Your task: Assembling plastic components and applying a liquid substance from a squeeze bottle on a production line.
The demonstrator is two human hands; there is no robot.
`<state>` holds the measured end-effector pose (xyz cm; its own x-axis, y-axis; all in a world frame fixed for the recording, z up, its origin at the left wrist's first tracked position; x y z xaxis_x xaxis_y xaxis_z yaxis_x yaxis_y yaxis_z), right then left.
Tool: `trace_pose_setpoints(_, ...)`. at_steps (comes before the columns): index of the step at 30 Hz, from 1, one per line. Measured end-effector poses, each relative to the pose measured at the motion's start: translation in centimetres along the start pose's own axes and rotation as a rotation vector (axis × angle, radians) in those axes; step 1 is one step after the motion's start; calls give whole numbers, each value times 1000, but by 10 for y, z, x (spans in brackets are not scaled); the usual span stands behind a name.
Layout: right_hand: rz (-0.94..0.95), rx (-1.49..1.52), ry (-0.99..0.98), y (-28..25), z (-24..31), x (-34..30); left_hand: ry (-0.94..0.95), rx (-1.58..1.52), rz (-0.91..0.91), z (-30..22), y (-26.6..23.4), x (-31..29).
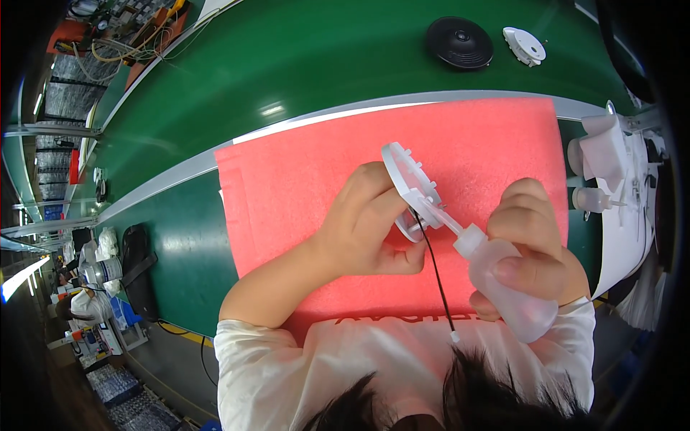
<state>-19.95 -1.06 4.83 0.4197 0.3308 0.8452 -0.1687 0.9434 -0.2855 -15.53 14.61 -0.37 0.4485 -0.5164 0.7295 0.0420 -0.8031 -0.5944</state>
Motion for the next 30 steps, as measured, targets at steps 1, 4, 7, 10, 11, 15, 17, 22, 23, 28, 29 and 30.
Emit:
trace_pose_setpoints(1,1,-3,-7,0,-1,0,5,6,8,1,1,0)
trace_pose_setpoints(4,2,-4,-9,0,-2,2,2,28,-18,0,-1,2)
trace_pose_setpoints(7,9,-4,-1,0,-3,2,8,21,-21,1,-2,3)
trace_pose_setpoints(10,31,-10,-5,-1,-4,2,-12,23,-23,3,0,3)
trace_pose_setpoints(11,43,-18,-11,-1,-4,1,-12,22,-23,3,0,3)
trace_pose_setpoints(15,39,-41,-18,-2,-6,0,-94,-34,53,6,-1,7)
trace_pose_setpoints(17,45,-49,-21,-1,-7,-2,-121,-37,79,7,0,9)
trace_pose_setpoints(22,42,-61,-23,-1,-11,-1,-212,-216,-78,16,2,7)
trace_pose_setpoints(23,48,-62,-17,-1,-11,-1,-212,-216,-79,17,3,5)
trace_pose_setpoints(28,53,-65,-17,-1,-12,-2,-363,-412,-66,28,8,-9)
trace_pose_setpoints(29,57,-74,-21,0,-12,-2,-363,-411,-69,28,8,-9)
trace_pose_setpoints(30,59,-73,-22,0,-12,-3,-390,-513,-70,28,10,-9)
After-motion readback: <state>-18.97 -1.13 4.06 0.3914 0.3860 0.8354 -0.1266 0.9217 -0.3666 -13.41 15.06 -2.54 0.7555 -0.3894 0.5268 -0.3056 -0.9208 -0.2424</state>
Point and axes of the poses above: each hand's wrist, its own x-axis towards the middle knuckle, its own y-axis out of the palm, z = x × y, the point moved 5 cm from there along x, towards the middle knuckle, and after that the axes turned 14 degrees about x, right-handed, at the moved point
